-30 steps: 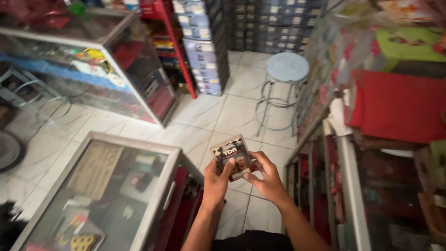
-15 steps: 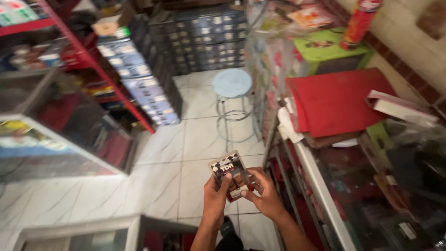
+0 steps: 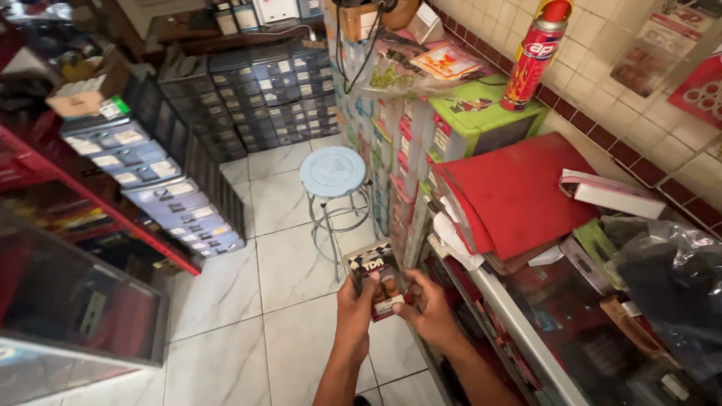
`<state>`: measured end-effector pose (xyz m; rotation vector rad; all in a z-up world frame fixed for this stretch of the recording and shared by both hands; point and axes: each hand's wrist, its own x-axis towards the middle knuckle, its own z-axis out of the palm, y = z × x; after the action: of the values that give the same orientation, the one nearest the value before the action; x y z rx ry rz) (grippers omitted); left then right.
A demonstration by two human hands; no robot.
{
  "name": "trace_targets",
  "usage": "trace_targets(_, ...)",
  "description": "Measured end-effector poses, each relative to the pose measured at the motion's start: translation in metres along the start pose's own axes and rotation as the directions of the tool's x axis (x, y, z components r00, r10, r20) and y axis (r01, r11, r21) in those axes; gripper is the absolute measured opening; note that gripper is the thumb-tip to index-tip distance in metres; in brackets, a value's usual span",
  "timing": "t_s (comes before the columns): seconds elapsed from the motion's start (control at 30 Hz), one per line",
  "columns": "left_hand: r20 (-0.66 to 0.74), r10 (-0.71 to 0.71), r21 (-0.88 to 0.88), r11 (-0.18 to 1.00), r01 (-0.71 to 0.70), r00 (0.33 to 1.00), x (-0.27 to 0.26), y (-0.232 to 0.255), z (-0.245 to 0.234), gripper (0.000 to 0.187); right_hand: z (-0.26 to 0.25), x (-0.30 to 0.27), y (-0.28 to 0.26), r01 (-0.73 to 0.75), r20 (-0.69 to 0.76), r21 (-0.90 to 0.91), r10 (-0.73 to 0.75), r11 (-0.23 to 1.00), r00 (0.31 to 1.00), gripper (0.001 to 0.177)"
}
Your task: The person picks up several packaged motorcycle components from a display counter, holds them up, and places them onto a wall-mounted wire rack.
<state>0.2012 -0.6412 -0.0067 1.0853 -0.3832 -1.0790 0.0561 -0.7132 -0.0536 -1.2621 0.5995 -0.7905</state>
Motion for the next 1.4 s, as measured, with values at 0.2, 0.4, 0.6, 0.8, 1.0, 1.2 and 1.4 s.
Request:
trace_targets(0.2, 0.110, 0.007, 0.024, 1.000, -0.009, 0.994, 0.039, 0.019, -0.008, 0.026, 0.012, 0.030, 0.004, 0.095, -0.058, -0.117, -0.102, 0.989, 0.993, 0.052)
trace_targets(0.4, 0.166, -0.067, 0.061, 0.996, 0.058, 0.984, 0.061, 0.032, -0.019, 0.023, 0.027, 0.044, 0.010, 0.167, -0.073, -0.103, -0.175, 0.981, 0.982, 0.046)
trace_targets(0.6, 0.241, -0.038, 0.069, 0.997, 0.022, 0.970, 0.077, 0.034, -0.026, 0.022, 0.031, 0.053, 0.010, 0.082, -0.095, -0.036, -0.085, 0.996, 0.992, 0.047)
trace_targets(0.8, 0.192, -0.089, 0.173, 0.983, 0.056, 0.977, 0.111, 0.039, -0.032, 0.022, 0.033, 0.088, 0.018, -0.001, -0.109, 0.033, 0.005, 0.999, 0.994, 0.051)
trace_targets(1.0, 0.173, -0.041, 0.116, 0.993, 0.021, 0.984, 0.167, 0.043, -0.042, 0.024, 0.031, 0.142, 0.029, -0.004, -0.116, -0.027, 0.001, 1.000, 0.993, 0.046)
trace_targets(1.2, 0.109, -0.059, 0.195, 0.980, 0.036, 0.992, 0.236, 0.064, -0.035, 0.026, 0.030, 0.220, 0.031, 0.151, -0.098, -0.083, -0.159, 0.985, 0.982, 0.047)
trace_targets(1.4, 0.253, -0.008, 0.163, 0.986, -0.034, 0.968, 0.278, 0.081, -0.001, 0.031, 0.007, 0.259, 0.019, 0.170, -0.171, -0.154, -0.196, 0.973, 0.966, 0.044)
